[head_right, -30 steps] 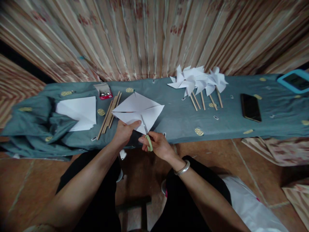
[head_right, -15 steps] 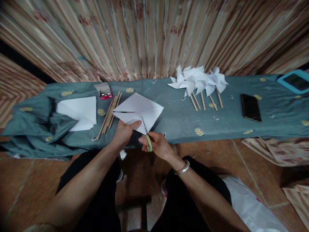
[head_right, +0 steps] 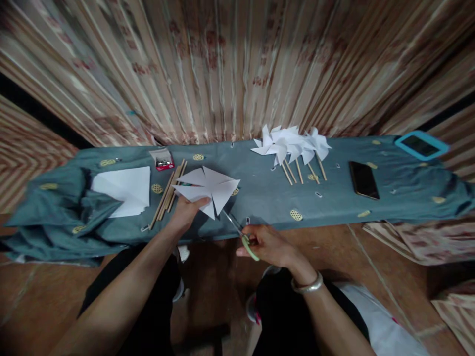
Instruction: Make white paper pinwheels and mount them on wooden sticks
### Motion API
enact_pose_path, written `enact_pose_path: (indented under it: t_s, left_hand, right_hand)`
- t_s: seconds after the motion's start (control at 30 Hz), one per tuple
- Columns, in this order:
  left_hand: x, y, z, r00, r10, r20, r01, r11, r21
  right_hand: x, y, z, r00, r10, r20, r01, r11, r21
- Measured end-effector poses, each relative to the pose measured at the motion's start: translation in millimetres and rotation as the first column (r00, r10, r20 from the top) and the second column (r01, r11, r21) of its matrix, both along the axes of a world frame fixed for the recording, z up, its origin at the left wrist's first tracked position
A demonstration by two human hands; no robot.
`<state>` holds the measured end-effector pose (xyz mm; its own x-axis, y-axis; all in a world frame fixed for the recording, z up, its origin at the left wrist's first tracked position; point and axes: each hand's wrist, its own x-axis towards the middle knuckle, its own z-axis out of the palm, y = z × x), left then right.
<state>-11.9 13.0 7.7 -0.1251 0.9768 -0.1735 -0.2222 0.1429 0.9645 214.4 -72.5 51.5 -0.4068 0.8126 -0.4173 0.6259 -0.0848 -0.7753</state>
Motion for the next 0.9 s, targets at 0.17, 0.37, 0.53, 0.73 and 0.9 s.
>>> enact_pose_path:
  t_s: [0.17,0.37,0.53,0.73,0.9]
  left_hand:
    - [-14,1,-3.9,0.990,-0.104,-0.096,0.108,0.993,0.038]
    - [-31,-2,-0.5,0.982,-0.098,-0.164,0.117,0.987,0.111]
    - [-41,-9,3.2,0.978,-0.084,-0.189,0.109,0.986,0.123]
    - [-33,-11,-1.2,0.989,-0.090,-0.121,0.102,0.990,0.099]
    - [-10,-16,-4.5,0.982,-0.182,-0.047,0.183,0.983,0.019]
  right_hand:
    - [27,11,7,0.894,-0.201,0.400,0.053,0.934,0.352]
    - [14,29,-5,0.563,-0.437,0.701,-0.091,0.810,0.579]
    - [0,45,-2,0.506,-0.458,0.731,-0.069,0.824,0.563]
    - [-11,63,-2,0.527,-0.473,0.706,0.002,0.832,0.555]
    - [-15,74,-2,0.534,-0.475,0.699,0.047,0.843,0.536]
